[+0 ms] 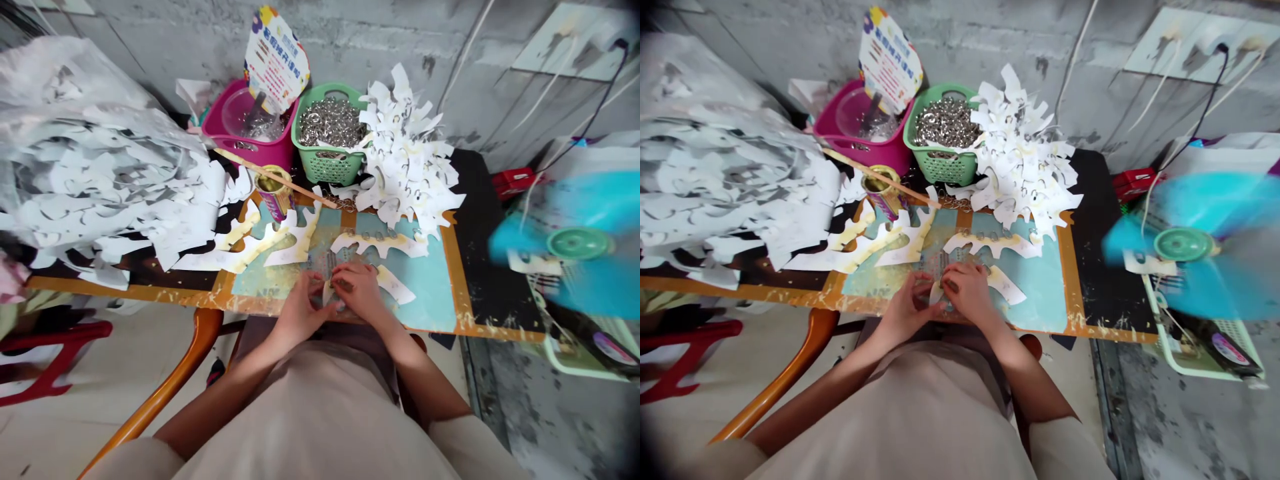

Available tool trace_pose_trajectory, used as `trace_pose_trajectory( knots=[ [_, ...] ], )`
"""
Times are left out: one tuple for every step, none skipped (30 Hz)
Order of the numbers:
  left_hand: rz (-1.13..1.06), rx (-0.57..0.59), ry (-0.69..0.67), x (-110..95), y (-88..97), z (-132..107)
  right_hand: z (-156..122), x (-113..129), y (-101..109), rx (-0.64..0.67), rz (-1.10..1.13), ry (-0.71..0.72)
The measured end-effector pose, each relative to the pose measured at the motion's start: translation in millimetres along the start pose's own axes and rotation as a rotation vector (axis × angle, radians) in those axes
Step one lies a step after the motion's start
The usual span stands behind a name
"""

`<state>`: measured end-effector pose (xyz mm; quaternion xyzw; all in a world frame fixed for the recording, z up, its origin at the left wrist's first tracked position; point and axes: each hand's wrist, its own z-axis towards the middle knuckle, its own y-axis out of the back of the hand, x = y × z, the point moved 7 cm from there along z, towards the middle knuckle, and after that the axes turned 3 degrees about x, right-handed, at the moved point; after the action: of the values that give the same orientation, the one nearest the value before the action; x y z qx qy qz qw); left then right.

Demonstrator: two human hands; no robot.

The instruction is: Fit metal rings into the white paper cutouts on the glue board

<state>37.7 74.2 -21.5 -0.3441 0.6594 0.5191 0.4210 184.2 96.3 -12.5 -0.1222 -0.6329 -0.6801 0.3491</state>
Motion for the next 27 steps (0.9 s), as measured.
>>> trace_pose_trajectory(
  knots=[
    [0.146, -0.023, -0.064, -4.3, 7.1, -0.2, 0.6, 2.9, -1.0, 0.019, -0.049, 0.022],
    [0.288, -0.063, -0.145, -9.1, 14.2, 0.9, 1.0, 5.8, -1.7, 0.036, -0.092, 0.042],
    [0.390, -0.087, -0.231, -13.1, 19.0, 3.4, 1.5, 8.3, -1.8, 0.050, -0.127, 0.059],
    [0.450, -0.063, -0.314, -15.1, 19.6, 7.6, 2.0, 10.5, -1.6, 0.066, -0.152, 0.073],
    [0.469, -0.005, -0.383, -14.8, 17.4, 13.0, 2.5, 12.4, -1.3, 0.082, -0.167, 0.089],
    [0.476, 0.062, -0.427, -12.5, 14.1, 19.3, 2.9, 14.0, -1.2, 0.097, -0.177, 0.107],
    [0.467, 0.115, -0.457, -9.8, 11.1, 25.5, 3.3, 15.1, -1.1, 0.109, -0.186, 0.123],
    [0.453, 0.152, -0.464, -6.7, 8.8, 31.7, 3.5, 15.9, -1.4, 0.118, -0.194, 0.137],
    [0.437, 0.181, -0.457, -4.0, 6.9, 37.1, 3.5, 16.3, -2.1, 0.122, -0.200, 0.151],
    [0.417, 0.200, -0.442, -1.9, 5.5, 41.4, 3.0, 16.5, -3.4, 0.123, -0.203, 0.164],
    [0.397, 0.215, -0.421, -0.5, 4.5, 44.4, 2.0, 16.7, -5.2, 0.122, -0.202, 0.178],
    [0.379, 0.227, -0.401, 0.0, 3.9, 46.1, 0.4, 17.0, -7.2, 0.119, -0.194, 0.195],
    [0.364, 0.237, -0.386, -0.4, 3.7, 46.6, -1.7, 17.5, -9.3, 0.114, -0.182, 0.214],
    [0.357, 0.241, -0.377, -1.4, 3.9, 46.1, -4.2, 18.0, -11.2, 0.108, -0.170, 0.236],
    [0.359, 0.243, -0.373, -2.7, 4.2, 45.0, -6.9, 18.4, -12.6, 0.104, -0.161, 0.256],
    [0.368, 0.244, -0.379, -4.0, 4.6, 43.5, -9.5, 18.6, -13.2, 0.100, -0.157, 0.275],
    [0.382, 0.243, -0.391, -5.2, 4.7, 41.6, -11.8, 18.5, -12.8, 0.099, -0.159, 0.290],
    [0.399, 0.243, -0.407, -6.0, 4.6, 39.7, -13.4, 17.9, -11.3, 0.100, -0.162, 0.299],
    [0.416, 0.243, -0.425, -6.2, 4.1, 37.7, -14.4, 16.9, -8.7, 0.104, -0.160, 0.302],
    [0.431, 0.238, -0.440, -5.9, 3.8, 36.0, -14.6, 15.5, -4.8, 0.104, -0.150, 0.298],
    [0.444, 0.229, -0.455, -5.3, 3.5, 34.4, -14.2, 13.8, 0.1, 0.102, -0.132, 0.287],
    [0.456, 0.217, -0.470, -4.7, 3.2, 32.9, -13.3, 12.2, 5.2, 0.098, -0.110, 0.274],
    [0.468, 0.204, -0.489, -4.4, 2.9, 31.3, -12.1, 10.7, 9.8, 0.095, -0.093, 0.261],
    [0.483, 0.191, -0.512, -4.6, 2.4, 29.5, -10.7, 9.8, 13.5, 0.090, -0.085, 0.254],
    [0.500, 0.177, -0.536, -5.2, 2.0, 27.7, -9.2, 9.6, 15.6, 0.090, -0.090, 0.255],
    [0.519, 0.170, -0.558, -6.0, 1.4, 25.8, -7.6, 10.2, 15.9, 0.100, -0.107, 0.269],
    [0.539, 0.167, -0.578, -6.8, 0.6, 24.0, -6.0, 11.4, 14.2, 0.120, -0.131, 0.294]
  ],
)
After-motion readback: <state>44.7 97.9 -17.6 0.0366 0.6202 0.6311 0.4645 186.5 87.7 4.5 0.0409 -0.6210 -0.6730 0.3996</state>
